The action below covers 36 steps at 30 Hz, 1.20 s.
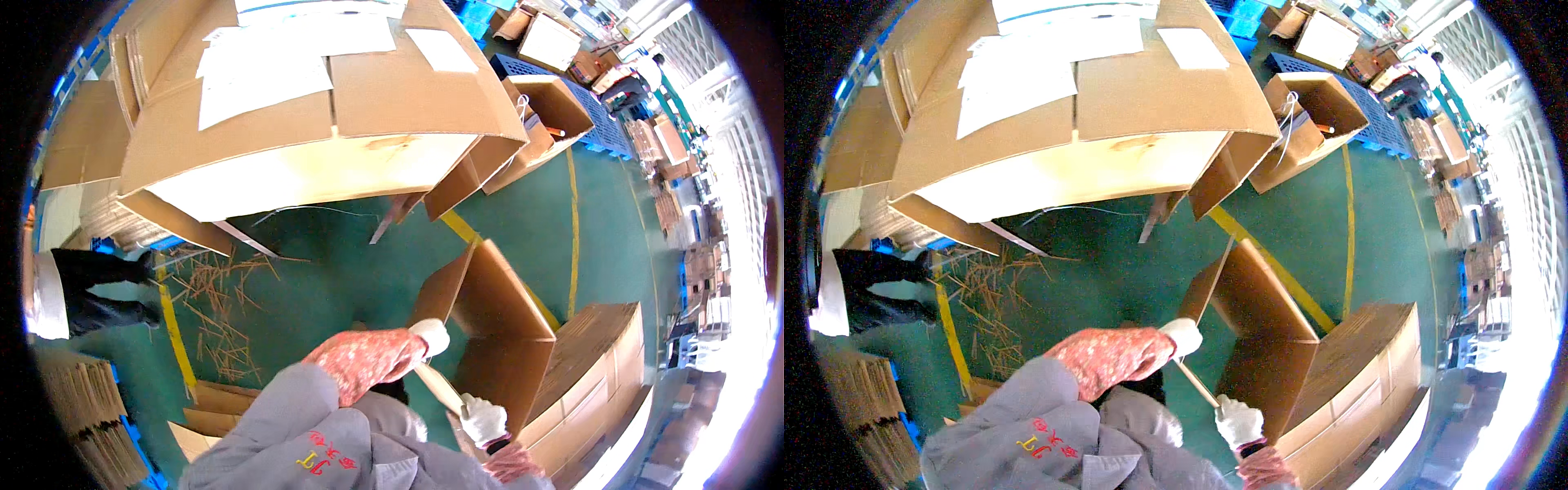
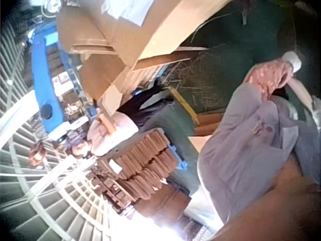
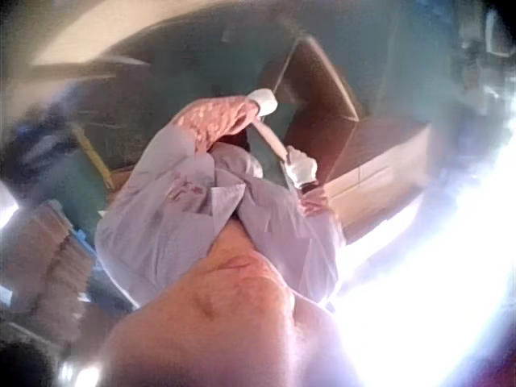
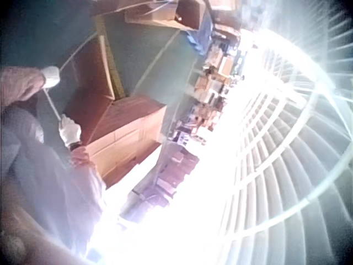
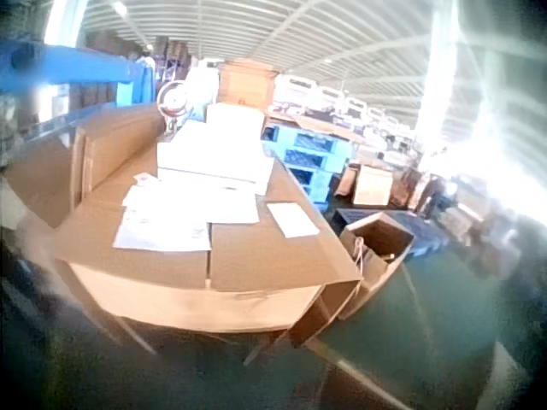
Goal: The person folds flat cardboard sheets into box shapes and stacks them on a pile. They also pick up a stack of pre-folded boxes and place them on a pallet. The person wears gloves and works alongside another person in a warehouse.
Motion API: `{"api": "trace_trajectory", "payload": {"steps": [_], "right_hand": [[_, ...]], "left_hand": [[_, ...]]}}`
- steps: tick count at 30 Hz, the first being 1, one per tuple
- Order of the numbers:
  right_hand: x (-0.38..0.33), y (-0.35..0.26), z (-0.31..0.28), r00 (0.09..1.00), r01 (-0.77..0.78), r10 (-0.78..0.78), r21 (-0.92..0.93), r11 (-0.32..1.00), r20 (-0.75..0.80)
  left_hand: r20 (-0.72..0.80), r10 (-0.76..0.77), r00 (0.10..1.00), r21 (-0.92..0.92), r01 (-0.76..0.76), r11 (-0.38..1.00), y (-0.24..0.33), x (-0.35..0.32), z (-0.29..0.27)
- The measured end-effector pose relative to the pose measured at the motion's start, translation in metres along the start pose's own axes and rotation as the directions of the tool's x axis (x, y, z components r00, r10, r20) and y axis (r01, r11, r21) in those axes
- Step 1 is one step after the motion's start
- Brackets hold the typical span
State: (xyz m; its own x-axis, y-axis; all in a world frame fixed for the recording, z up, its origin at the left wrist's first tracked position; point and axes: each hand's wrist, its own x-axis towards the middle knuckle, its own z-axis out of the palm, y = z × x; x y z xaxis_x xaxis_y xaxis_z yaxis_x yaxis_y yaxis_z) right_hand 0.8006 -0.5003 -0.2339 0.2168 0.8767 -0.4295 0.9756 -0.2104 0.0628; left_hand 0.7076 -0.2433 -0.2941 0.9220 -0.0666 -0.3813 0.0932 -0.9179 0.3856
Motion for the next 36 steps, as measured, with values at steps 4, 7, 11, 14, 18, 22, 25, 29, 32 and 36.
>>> {"api": "trace_trajectory", "payload": {"steps": [4, 7, 11, 14, 18, 22, 25, 29, 32, 36], "right_hand": [[0.065, 0.037, -0.012, 0.969, -0.204, 0.218, 0.122, 0.971, -0.116], [0.163, 0.060, -0.022, 0.952, -0.133, 0.158, 0.112, 0.985, -0.262], [0.294, 0.087, -0.022, 0.953, -0.077, 0.110, 0.127, 0.989, -0.281], [0.382, 0.075, -0.022, 0.970, 0.042, 0.004, 0.185, 0.982, -0.243], [0.379, 0.089, 0.042, 0.999, -0.025, 0.020, -0.109, 0.994, -0.046], [0.360, 0.022, 0.067, 0.949, 0.277, -0.224, -0.246, 0.929, 0.222], [0.364, -0.171, 0.041, 0.845, -0.031, -0.456, 0.877, 0.480, 0.280], [0.306, -0.485, -0.165, 0.779, 0.183, -0.626, 0.970, 0.159, -0.045], [0.270, -0.639, -0.277, 0.733, 0.454, -0.398, 0.832, -0.320, -0.553], [0.299, -0.725, -0.339, 0.783, 0.367, -0.267, 0.764, -0.531, -0.562]], "left_hand": [[-0.203, 0.036, 0.979, 0.109, -0.014, 0.994, -0.053, 0.113, -0.039], [-0.402, -0.322, 0.858, -0.262, 0.229, 0.938, -0.094, 0.125, -0.078], [-0.467, -0.647, 0.603, -0.792, 0.040, 0.609, -0.124, 0.056, -0.088], [-0.193, -0.698, 0.690, -0.806, 0.294, 0.514, -0.118, -0.088, -0.093], [0.069, -0.966, 0.250, -0.905, 0.423, 0.045, -0.110, -0.230, 0.049], [0.054, -0.754, -0.655, -0.927, 0.248, -0.282, -0.047, -0.417, 0.086], [-0.323, -0.560, -0.763, -0.895, 0.438, -0.081, -0.080, -0.524, 0.052], [-0.466, -0.648, -0.603, -0.880, 0.391, 0.270, -0.168, -0.604, -0.008], [-0.472, -0.695, -0.542, -0.811, 0.577, 0.101, -0.248, -0.630, 0.002], [-0.595, -0.732, -0.332, -0.705, 0.654, 0.276, -0.272, -0.698, -0.008]]}}
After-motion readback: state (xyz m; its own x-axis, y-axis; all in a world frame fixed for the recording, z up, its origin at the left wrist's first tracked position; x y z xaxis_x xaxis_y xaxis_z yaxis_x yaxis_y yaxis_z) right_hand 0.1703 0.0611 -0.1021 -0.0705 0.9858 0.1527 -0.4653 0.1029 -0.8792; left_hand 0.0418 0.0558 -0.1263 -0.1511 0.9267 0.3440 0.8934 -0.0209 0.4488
